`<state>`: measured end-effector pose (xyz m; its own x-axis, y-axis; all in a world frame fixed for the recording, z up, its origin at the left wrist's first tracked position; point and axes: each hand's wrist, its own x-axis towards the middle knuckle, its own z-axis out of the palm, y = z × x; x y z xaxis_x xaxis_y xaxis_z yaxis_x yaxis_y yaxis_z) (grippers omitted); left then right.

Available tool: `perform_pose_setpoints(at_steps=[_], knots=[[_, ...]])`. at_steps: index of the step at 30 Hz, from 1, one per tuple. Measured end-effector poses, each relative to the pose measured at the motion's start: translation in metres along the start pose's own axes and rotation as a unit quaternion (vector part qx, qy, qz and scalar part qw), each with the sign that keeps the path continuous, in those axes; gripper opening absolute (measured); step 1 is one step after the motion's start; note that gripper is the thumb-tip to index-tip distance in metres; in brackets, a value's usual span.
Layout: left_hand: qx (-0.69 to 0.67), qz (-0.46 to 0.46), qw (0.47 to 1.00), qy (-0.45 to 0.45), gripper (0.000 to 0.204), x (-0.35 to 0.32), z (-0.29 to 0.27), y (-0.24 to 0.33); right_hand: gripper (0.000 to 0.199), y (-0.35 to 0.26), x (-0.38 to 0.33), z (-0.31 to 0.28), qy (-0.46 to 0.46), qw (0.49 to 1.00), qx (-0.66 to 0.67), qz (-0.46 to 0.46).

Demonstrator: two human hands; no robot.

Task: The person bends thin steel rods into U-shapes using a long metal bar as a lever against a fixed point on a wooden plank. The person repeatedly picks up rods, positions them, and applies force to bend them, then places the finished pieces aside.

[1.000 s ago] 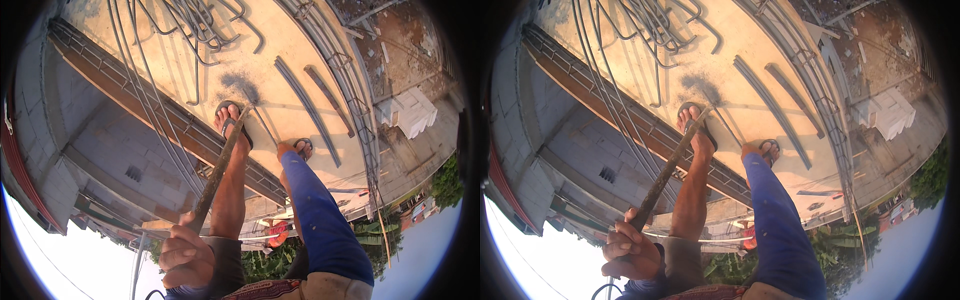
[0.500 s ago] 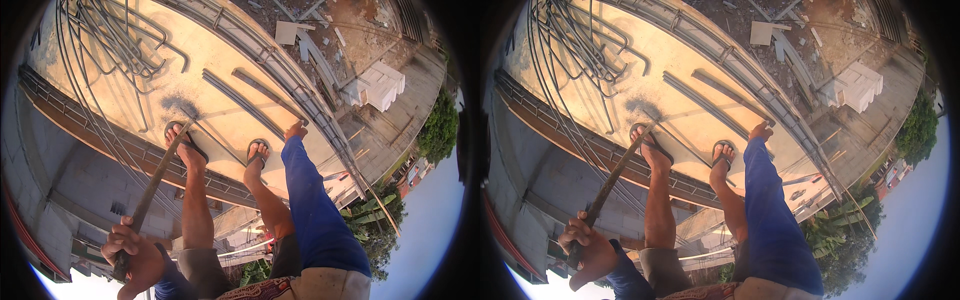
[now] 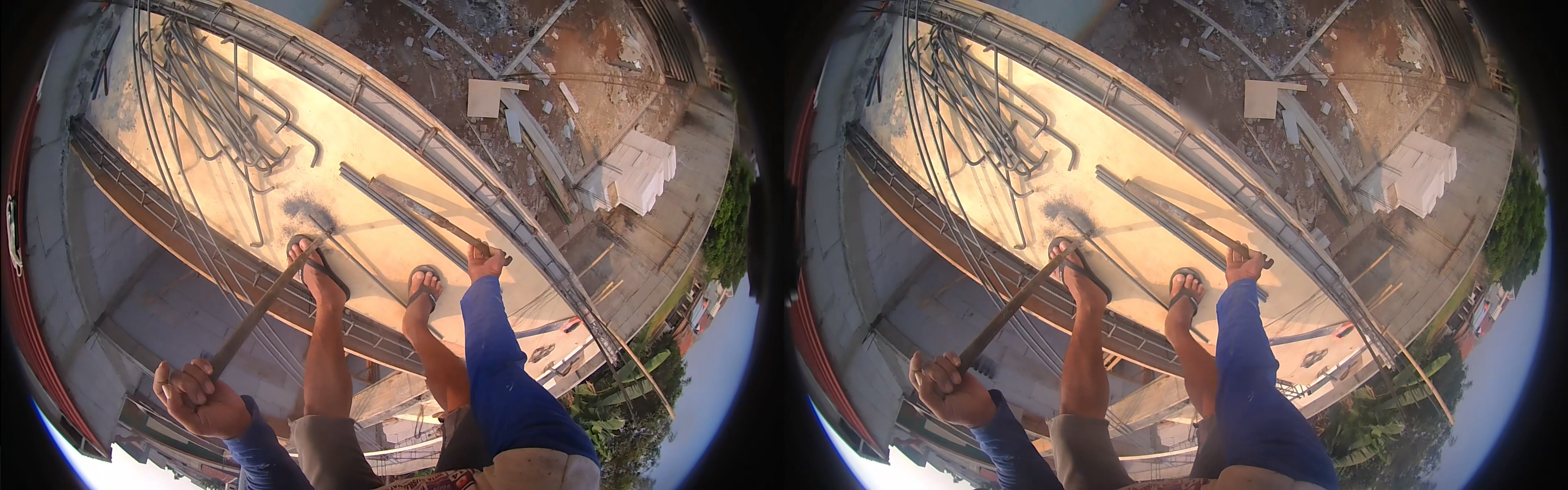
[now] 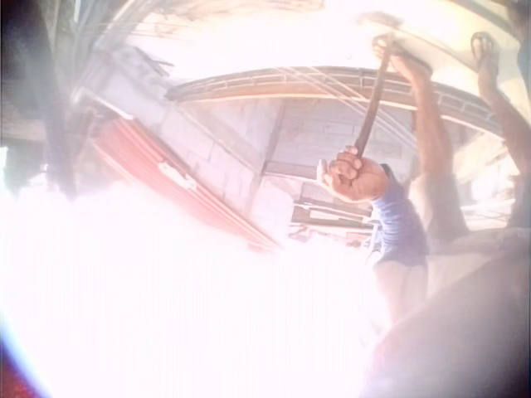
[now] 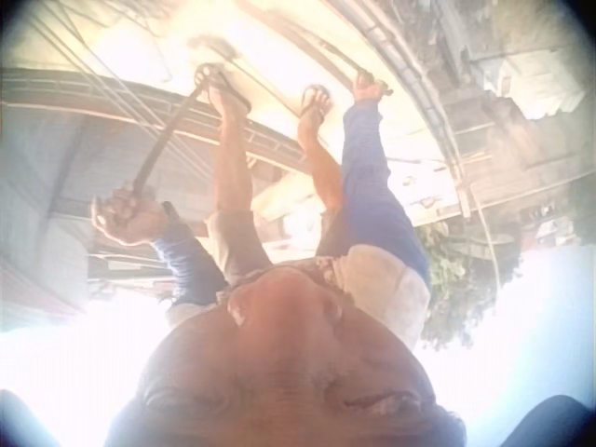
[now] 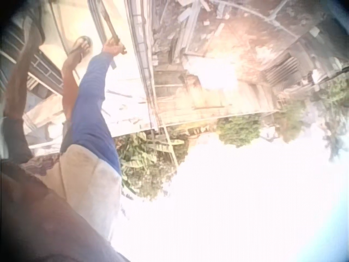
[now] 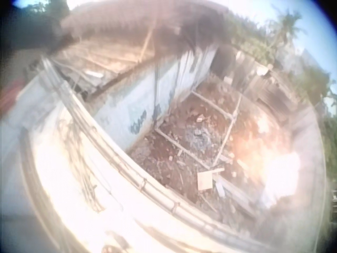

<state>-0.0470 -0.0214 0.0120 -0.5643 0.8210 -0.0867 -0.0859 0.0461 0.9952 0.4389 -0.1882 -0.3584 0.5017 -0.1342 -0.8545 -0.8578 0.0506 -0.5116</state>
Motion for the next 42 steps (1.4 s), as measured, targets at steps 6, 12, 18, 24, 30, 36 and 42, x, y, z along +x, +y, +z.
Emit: perform_pose_setpoints(at_steps=[6, 12, 18, 24, 30, 36, 42], knots=[[0.004, 0.029, 0.999, 0.034, 0.03, 0.003, 0.018, 0.007, 0.052, -0.033, -0.186, 0.13, -0.189, 0.97, -0.066, -0.138], [0.045, 0.053, 0.996, 0.049, 0.029, 0.005, 0.009, 0.008, 0.05, 0.026, -0.337, 0.262, -0.465, 0.741, -0.311, -0.372], [0.071, 0.058, 0.994, 0.057, 0.028, 0.011, 0.008, 0.01, 0.052, 0.114, -0.444, 0.325, -0.601, 0.59, -0.419, -0.339], [0.069, 0.074, 0.995, 0.017, 0.027, 0.019, -0.004, 0.003, 0.047, 0.228, -0.454, 0.381, -0.617, 0.688, -0.344, -0.167], [0.11, 0.093, 0.989, -0.028, 0.029, 0.025, -0.023, 0.0, 0.048, 0.337, -0.425, 0.395, -0.591, 0.652, -0.434, -0.193], [0.104, 0.087, 0.99, -0.022, 0.032, 0.032, -0.036, -0.001, 0.048, 0.389, -0.409, 0.401, -0.551, 0.635, -0.511, -0.179], [0.062, 0.082, 0.995, -0.019, 0.031, 0.039, -0.037, -0.003, 0.044, 0.423, -0.386, 0.42, -0.547, 0.609, -0.536, -0.205]])
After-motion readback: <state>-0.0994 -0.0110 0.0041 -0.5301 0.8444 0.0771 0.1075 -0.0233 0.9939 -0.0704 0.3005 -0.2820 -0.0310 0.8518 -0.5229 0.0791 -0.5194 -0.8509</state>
